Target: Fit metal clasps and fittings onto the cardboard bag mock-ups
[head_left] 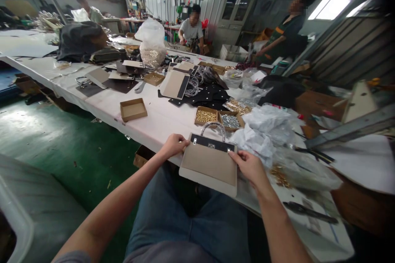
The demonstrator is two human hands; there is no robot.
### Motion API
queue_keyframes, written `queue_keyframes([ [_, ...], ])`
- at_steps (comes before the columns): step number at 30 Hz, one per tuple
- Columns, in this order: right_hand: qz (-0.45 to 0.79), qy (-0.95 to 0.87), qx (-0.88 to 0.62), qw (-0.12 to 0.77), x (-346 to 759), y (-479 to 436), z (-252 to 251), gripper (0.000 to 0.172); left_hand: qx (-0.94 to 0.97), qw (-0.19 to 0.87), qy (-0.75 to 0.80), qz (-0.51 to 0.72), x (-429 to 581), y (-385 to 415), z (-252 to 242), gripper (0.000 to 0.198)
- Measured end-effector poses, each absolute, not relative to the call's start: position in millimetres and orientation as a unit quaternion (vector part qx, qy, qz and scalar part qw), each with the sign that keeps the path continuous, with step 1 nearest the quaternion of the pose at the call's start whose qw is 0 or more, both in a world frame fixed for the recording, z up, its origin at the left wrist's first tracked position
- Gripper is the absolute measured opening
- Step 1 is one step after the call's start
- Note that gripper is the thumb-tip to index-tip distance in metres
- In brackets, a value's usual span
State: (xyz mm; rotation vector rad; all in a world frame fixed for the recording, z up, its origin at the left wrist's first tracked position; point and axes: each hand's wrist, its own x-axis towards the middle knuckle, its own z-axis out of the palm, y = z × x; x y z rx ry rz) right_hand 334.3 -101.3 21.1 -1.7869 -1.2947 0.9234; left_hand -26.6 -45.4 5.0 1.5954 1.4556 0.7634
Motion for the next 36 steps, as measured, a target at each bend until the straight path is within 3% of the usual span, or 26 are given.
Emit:
queue_keyframes([
  [9,0.363,-0.460,-0.671,0.454,342,-64,25,0.059,0.575,0.498,0.527,0.378,-28,-39,37,0.046],
  [13,0.220,-0.504,-0.738,0.392,349,-44,13,0.066,0.564,0.528,0.516,0.369,-18,-30,45,0.047],
  [16,0.107,-0.551,-0.764,0.317,345,-43,7,0.063,0.570,0.487,0.543,0.378,-13,-24,41,0.055],
  [21,0.012,-0.579,-0.779,0.238,318,-61,11,0.054,0.630,0.431,0.539,0.356,-23,-31,25,0.024],
  [25,-0.066,-0.604,-0.762,0.227,307,-74,19,0.052,0.562,0.414,0.580,0.420,-63,-54,8,0.031],
  [28,-0.117,-0.630,-0.719,0.270,302,-83,29,0.049,0.470,0.401,0.631,0.469,-108,-92,-16,0.040],
  [32,-0.065,-0.682,-0.631,0.364,265,-116,45,0.037,0.389,0.363,0.703,0.471,-152,-159,-63,0.042],
  [36,0.136,-0.750,-0.551,0.339,185,-169,43,0.028,0.424,0.327,0.743,0.401,-157,-196,-103,0.036],
])
